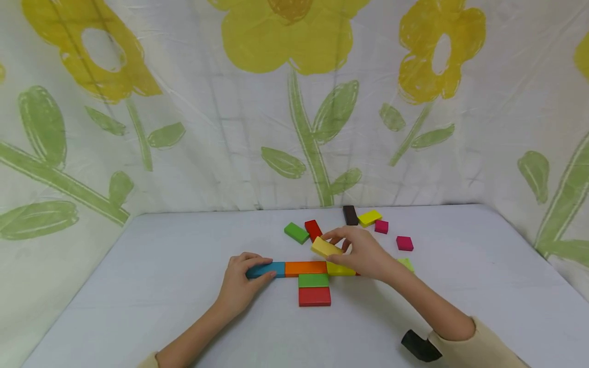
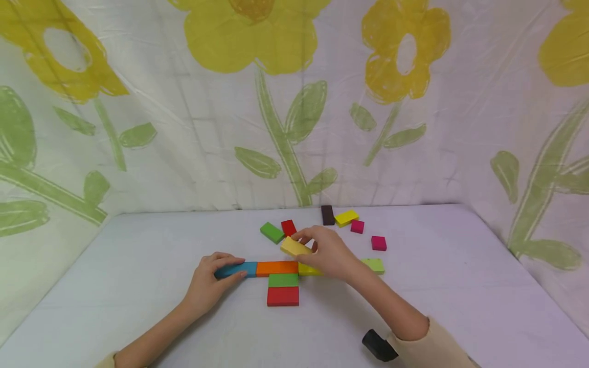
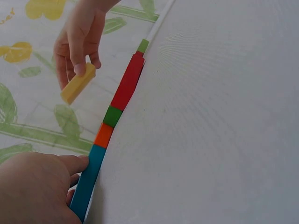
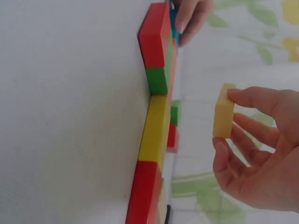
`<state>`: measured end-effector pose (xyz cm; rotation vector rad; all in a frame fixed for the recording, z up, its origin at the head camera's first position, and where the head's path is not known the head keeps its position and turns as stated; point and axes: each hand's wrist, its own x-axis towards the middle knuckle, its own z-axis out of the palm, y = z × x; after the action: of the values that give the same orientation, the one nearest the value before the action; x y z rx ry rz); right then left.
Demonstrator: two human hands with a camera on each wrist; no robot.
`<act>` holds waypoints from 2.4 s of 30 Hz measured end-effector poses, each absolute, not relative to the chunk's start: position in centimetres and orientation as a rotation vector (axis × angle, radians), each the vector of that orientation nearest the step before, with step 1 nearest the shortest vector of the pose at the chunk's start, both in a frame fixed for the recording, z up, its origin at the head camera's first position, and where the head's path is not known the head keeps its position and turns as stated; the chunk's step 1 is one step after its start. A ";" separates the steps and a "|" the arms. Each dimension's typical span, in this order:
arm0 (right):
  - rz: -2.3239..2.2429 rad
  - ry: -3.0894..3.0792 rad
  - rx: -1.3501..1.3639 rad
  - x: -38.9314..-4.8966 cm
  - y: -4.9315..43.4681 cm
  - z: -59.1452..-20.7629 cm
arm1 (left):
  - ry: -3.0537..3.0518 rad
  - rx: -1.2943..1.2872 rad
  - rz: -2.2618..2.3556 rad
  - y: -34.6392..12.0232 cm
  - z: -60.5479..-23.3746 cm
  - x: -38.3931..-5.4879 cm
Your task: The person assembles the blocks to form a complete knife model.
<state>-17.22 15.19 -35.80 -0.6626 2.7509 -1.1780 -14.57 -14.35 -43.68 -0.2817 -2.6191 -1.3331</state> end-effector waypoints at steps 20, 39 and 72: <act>-1.144 2.502 -0.871 -12.3 14.4 -36.2 | -2.638 -0.271 -1.331 -14.3 -43.5 -14.5; -1.104 2.387 -0.964 -15.0 15.5 -44.5 | -2.619 -0.291 -1.305 -14.4 -43.7 -14.6; -1.063 2.419 -0.956 -12.7 14.2 -40.6 | -2.621 -0.309 -1.304 -14.4 -43.7 -14.7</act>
<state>-12.71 14.15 -40.64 -0.9560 2.4186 -1.0631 -14.73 -14.41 -43.71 -0.3090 -2.6206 -1.3042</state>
